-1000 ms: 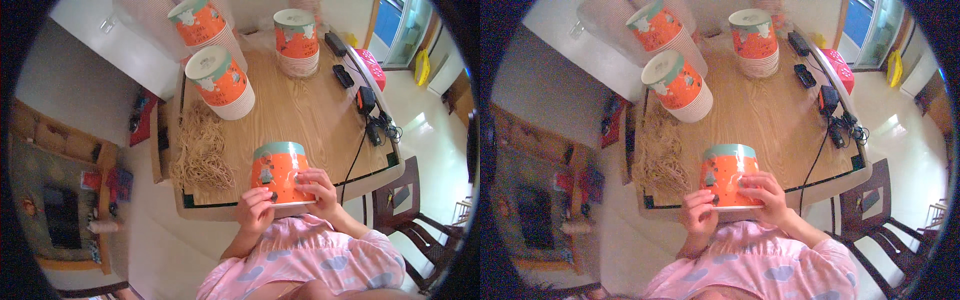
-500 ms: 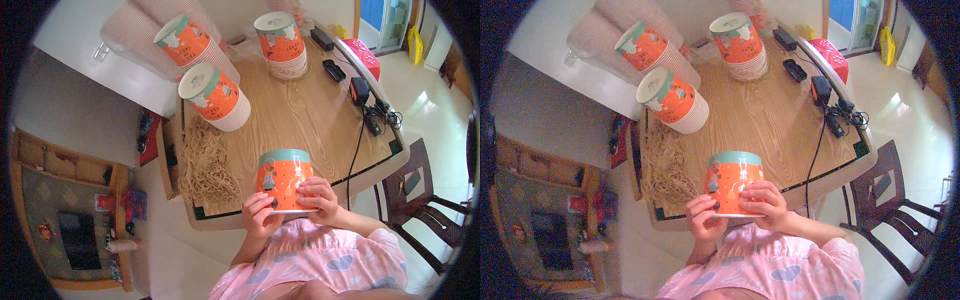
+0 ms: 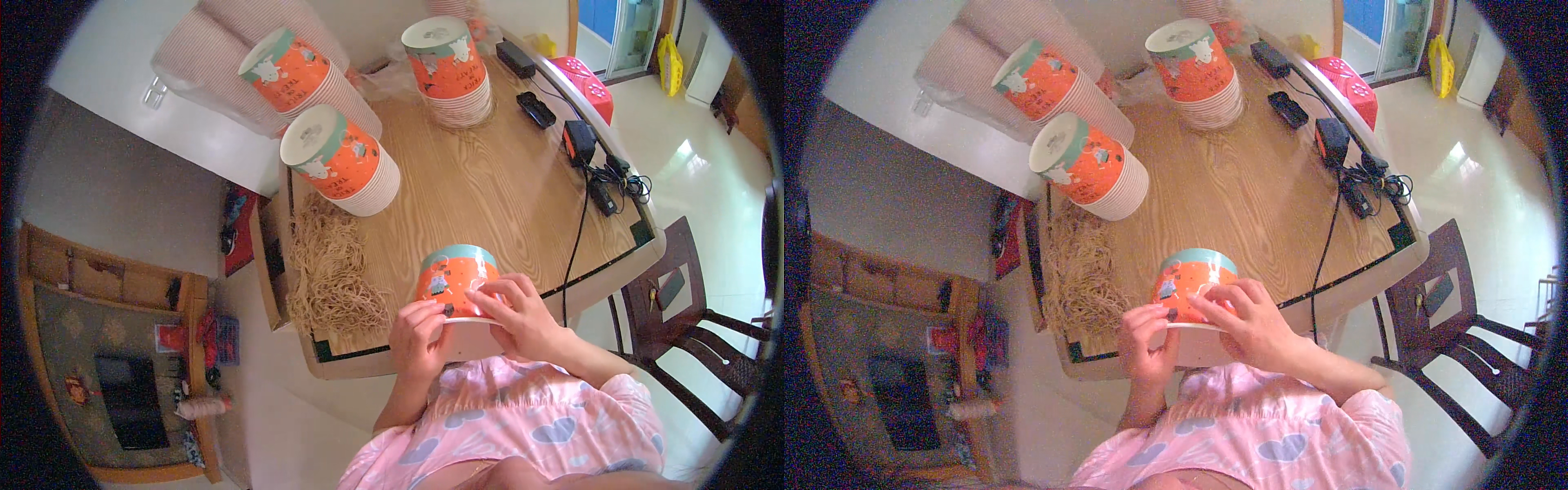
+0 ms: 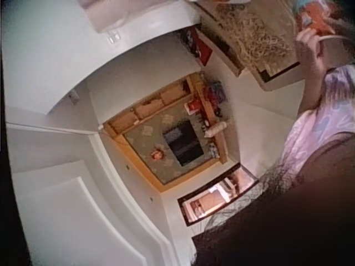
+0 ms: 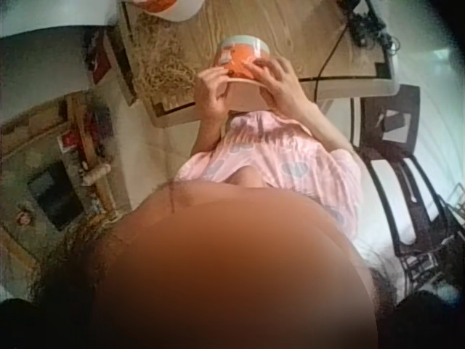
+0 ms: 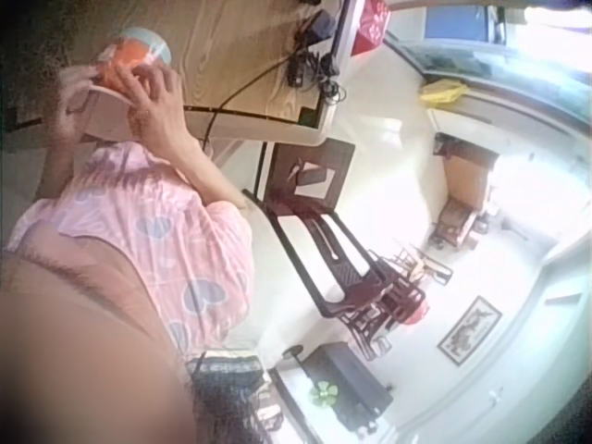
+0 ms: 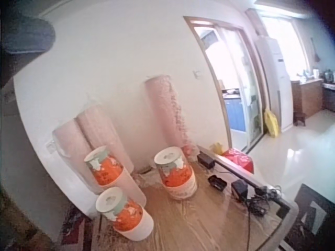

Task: Preparing paper cups by attaching or threading thin strings through pre-made holes.

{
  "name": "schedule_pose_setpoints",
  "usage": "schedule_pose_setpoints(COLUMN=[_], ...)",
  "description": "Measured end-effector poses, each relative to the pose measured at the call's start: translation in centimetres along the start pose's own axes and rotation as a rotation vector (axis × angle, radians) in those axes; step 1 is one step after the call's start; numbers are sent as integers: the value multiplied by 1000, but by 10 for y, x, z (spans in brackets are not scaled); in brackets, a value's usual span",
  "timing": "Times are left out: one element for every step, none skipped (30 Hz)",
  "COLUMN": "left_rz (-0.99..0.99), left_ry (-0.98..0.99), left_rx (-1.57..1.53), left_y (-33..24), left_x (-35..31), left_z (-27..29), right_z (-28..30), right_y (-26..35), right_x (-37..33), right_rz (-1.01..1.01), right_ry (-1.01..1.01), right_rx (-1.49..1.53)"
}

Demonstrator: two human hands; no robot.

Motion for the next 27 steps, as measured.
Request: schedule_pose_setpoints(left_rz=[33,67,82,86,82,76,78,43,11,15,32,44,43,56,69,69,97,127,131,145,159,238,246,269,291,299,309], left_ry=[-18,-36,-64,-67,-54,-36,-33,13,56,57,33,7,5,-25,-56,-61,-83,-105,-110,-118,-127,-158,-167,-183,-201,-247,-257], left_rx=[4,8,-2,2,-2,-14,-17,-28,-32,-27,-22,-22,-22,-32,-40,-37,-29,-23,-21,-9,5,-69,-62,-117,-170,-275,-257], left_y=[5,9,11,12,12,14,15,12,6,3,1,2,3,7,11,14,20,25,29,34,37,50,52,57,61,74,79], left_x=[2,5,8,10,11,12,13,14,15,15,15,16,15,14,13,11,9,6,6,8,8,2,2,3,2,-9,-16], left_z=[0,1,3,3,3,0,-2,-9,-13,-13,-12,-11,-11,-9,-6,-5,-3,0,2,5,8,9,12,14,18,18,22], right_z=[1,1,3,6,6,6,6,8,9,8,9,8,6,5,6,6,3,4,6,8,7,9,9,15,14,13,18], right_y=[-6,-8,-9,-10,-11,-11,-10,-11,-3,5,9,5,0,-1,-6,-11,-14,-20,-24,-25,-25,-30,-35,-44,-57,-70,-72], right_x=[0,0,0,0,1,1,1,4,10,14,17,21,23,22,21,20,17,13,12,13,14,15,16,18,21,26,38], right_rz=[-40,-39,-34,-28,-25,2,28,24,67,110,112,52,-8,-6,-30,-54,-48,-68,-88,-109,-102,-132,-161,-238,-293,-347,-332], right_ry=[-31,-28,-52,-76,-73,-68,-62,-61,-9,42,44,60,77,77,47,17,20,-23,-65,-89,-81,-93,-103,-175,-189,-202,-225], right_rx=[28,28,21,15,19,15,11,11,1,-8,-3,2,7,6,31,57,57,81,105,121,125,131,139,150,128,106,61])
Point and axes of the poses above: each hand's wrist, its own x-axis towards the middle knuckle, its own z-axis out of the back of the hand, y = z × x, the point moved 10 cm from there along x, towards the middle knuckle, and after that the axes turned 8 degrees about -x, right-handed, at the moved point
